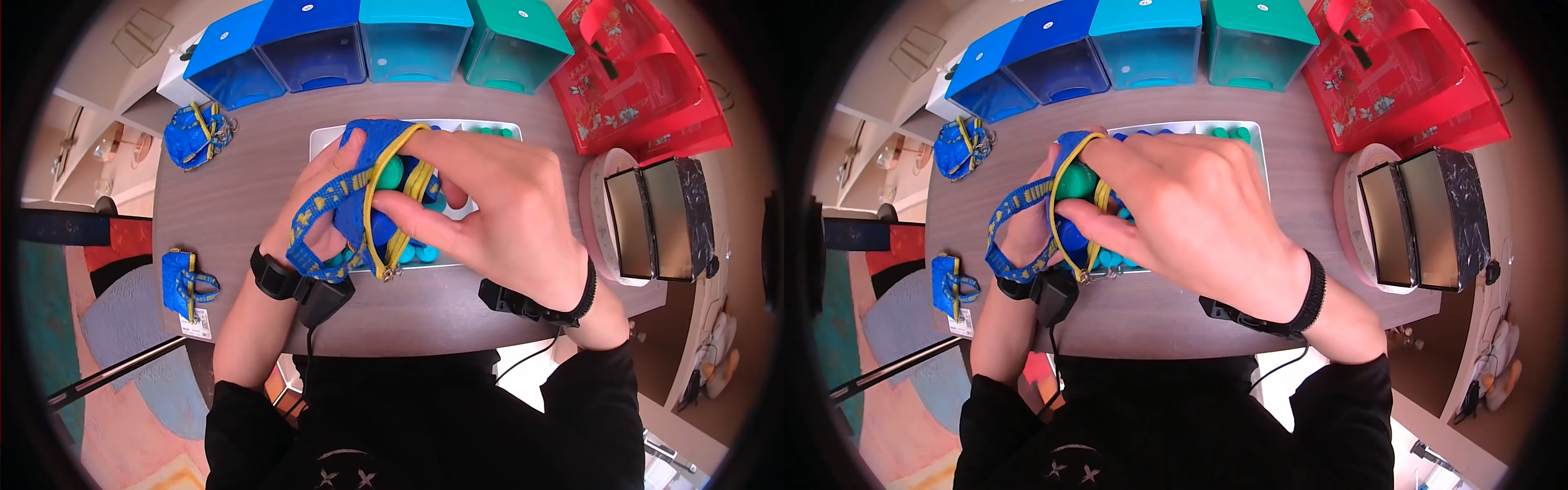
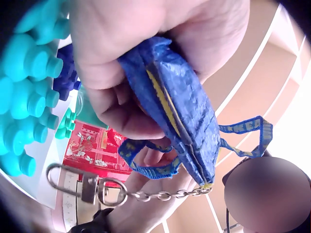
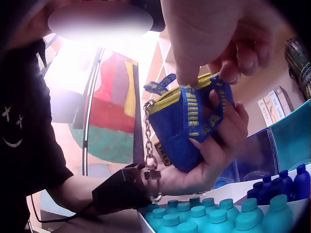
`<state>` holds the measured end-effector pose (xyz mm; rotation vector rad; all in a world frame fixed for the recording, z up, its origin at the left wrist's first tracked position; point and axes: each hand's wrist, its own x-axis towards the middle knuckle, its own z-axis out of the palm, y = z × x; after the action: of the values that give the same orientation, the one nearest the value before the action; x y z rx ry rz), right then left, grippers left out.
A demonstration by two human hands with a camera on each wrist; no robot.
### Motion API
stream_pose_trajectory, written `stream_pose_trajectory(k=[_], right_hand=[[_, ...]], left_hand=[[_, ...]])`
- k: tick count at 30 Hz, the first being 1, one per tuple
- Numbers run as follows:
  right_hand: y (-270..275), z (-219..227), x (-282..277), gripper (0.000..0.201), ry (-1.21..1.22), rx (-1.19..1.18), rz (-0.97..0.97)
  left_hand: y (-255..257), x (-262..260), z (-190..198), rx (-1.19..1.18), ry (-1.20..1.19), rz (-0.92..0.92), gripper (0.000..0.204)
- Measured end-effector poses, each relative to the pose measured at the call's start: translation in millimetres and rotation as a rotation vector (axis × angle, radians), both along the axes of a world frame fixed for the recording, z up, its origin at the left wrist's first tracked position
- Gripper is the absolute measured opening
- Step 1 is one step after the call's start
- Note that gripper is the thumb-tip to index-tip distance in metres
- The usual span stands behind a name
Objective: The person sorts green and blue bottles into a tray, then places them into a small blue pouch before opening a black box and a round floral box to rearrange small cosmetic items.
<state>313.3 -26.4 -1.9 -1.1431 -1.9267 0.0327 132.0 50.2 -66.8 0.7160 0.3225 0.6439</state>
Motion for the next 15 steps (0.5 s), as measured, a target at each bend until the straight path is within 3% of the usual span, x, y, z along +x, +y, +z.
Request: stream_pose_trajectory(k=[3, 5, 8, 15], right_hand=[[-2.4, -1.4, -2.5, 0.036, -0.017, -0.034, -0.022], [-1.1, -0.5, -2.1, 0.037, -0.012, 0.022, -0.025], [-0.7, 4.3, -2.9, 0.035, 0.041, 0.031, 0.040], [-0.8, -5.2, 0.0, 0.026, -0.006, -0.092, 0.000]], left_hand=[[0.8, -1.7, -0.2, 0.007, 0.052, -0.010, 0.057], [2.7, -2.8, 1.5, -0.203, -0.165, -0.159, 0.059], [8.0, 0.2, -6.5, -0.160, -0.264, -0.218, 0.061], [4.6, -0.2, -0.5, -0.128, -0.103, -0.173, 0.059]])
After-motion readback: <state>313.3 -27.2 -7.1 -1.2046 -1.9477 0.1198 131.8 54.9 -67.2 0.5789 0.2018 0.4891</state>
